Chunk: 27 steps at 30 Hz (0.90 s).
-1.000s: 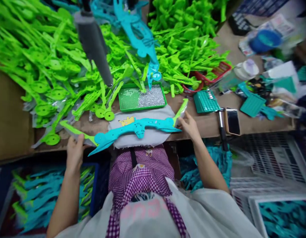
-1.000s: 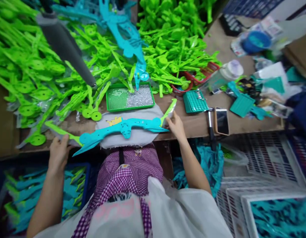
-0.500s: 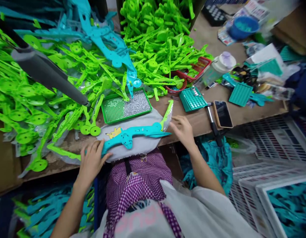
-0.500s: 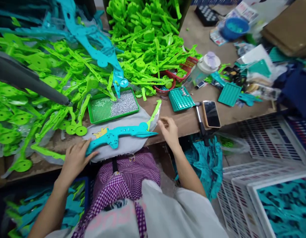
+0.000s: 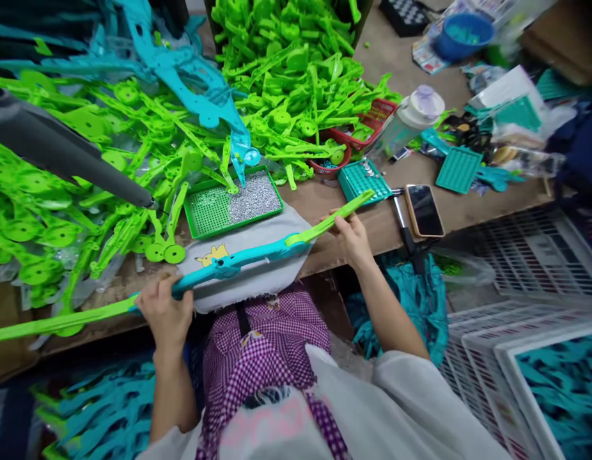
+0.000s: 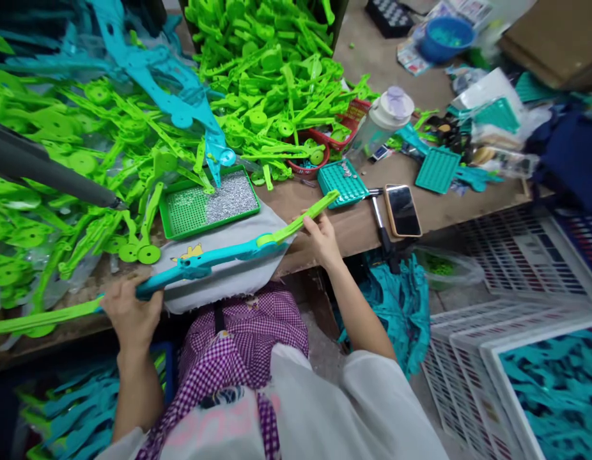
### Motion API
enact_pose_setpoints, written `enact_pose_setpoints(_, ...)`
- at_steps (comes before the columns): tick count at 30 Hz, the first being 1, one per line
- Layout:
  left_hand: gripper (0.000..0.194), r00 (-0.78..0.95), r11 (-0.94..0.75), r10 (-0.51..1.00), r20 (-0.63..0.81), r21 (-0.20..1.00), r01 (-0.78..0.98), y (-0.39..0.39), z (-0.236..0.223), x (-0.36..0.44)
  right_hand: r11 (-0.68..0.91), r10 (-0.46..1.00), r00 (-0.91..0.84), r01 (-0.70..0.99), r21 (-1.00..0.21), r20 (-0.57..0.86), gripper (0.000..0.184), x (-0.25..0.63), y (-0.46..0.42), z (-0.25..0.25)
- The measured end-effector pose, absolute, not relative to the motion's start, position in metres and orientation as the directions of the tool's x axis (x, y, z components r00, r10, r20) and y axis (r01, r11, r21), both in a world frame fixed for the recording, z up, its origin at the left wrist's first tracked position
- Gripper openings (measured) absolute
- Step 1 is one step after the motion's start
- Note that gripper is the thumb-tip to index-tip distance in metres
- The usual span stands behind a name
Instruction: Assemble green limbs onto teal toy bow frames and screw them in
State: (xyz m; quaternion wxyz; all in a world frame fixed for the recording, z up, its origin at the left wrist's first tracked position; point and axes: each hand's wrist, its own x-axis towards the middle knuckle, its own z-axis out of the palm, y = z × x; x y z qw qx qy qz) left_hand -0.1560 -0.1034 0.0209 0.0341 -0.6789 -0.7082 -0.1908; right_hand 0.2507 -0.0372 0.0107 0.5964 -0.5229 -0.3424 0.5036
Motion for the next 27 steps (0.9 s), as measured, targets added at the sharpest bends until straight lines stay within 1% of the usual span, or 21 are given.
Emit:
enact_pose_setpoints(2,0.019,-0.040,-0.007,0.972,0.231,0.200,0.980,-0.087,0.028,-0.153,-0.020,0.969,0.230,-0.294,-0.956,-0.091,0.042,0.251,-0.036,0.014)
enact_pose_setpoints(5,0.019,0.029,-0.037,0.998,0.055,0.147,0.989,-0.061,0.040,-0.148,0.010,0.969,0.235,-0.333,-0.943,-0.073,0.041,0.251,-0.029,0.014)
enact_pose_setpoints(7,0.020,0.029,-0.025,0.999,-0.039,0.108,0.994,-0.049,0.047,-0.144,0.006,0.965,0.251,-0.326,-0.945,-0.081,0.043,0.253,-0.025,0.013)
enact_pose_setpoints(9,0.021,-0.002,0.010,0.996,-0.087,0.092,0.996,-0.041,0.051,-0.143,-0.010,0.962,0.257,-0.308,-0.951,-0.093,0.044,0.254,-0.022,0.012)
enact_pose_setpoints(11,0.020,-0.016,0.026,0.995,-0.098,0.108,0.994,-0.038,0.051,-0.144,-0.029,0.963,0.250,-0.275,-0.961,-0.101,0.045,0.255,-0.021,0.010)
enact_pose_setpoints(13,0.019,0.021,-0.009,0.997,-0.074,0.156,0.988,-0.039,0.049,-0.148,-0.046,0.963,0.248,-0.219,-0.975,-0.101,0.045,0.257,-0.021,0.008)
enact_pose_setpoints(15,0.021,0.106,-0.094,0.993,-0.042,0.224,0.970,-0.041,0.048,-0.154,-0.063,0.962,0.256,-0.153,-0.986,-0.101,0.045,0.257,-0.022,0.005)
enact_pose_setpoints(18,0.032,0.250,-0.230,0.968,-0.019,0.325,0.917,-0.046,0.049,-0.162,-0.077,0.960,0.261,-0.090,-0.993,-0.098,0.046,0.258,-0.024,0.003)
enact_pose_setpoints(20,0.036,0.315,-0.289,0.949,-0.020,0.352,0.890,-0.049,0.051,-0.167,-0.068,0.963,0.256,-0.080,-0.994,-0.087,0.046,0.257,-0.026,0.003)
enact_pose_setpoints(22,0.037,0.361,-0.330,0.932,-0.041,0.319,0.889,-0.049,0.053,-0.171,-0.054,0.964,0.254,-0.079,-0.995,-0.073,0.045,0.256,-0.029,0.004)
enact_pose_setpoints(25,0.034,0.424,-0.399,0.901,-0.093,0.212,0.892,-0.046,0.054,-0.176,-0.043,0.959,0.275,-0.080,-0.996,-0.064,0.042,0.255,-0.032,0.005)
enact_pose_setpoints(27,0.032,0.470,-0.451,0.876,-0.106,0.163,0.878,-0.043,0.053,-0.178,-0.040,0.957,0.284,-0.085,-0.996,-0.063,0.041,0.255,-0.034,0.006)
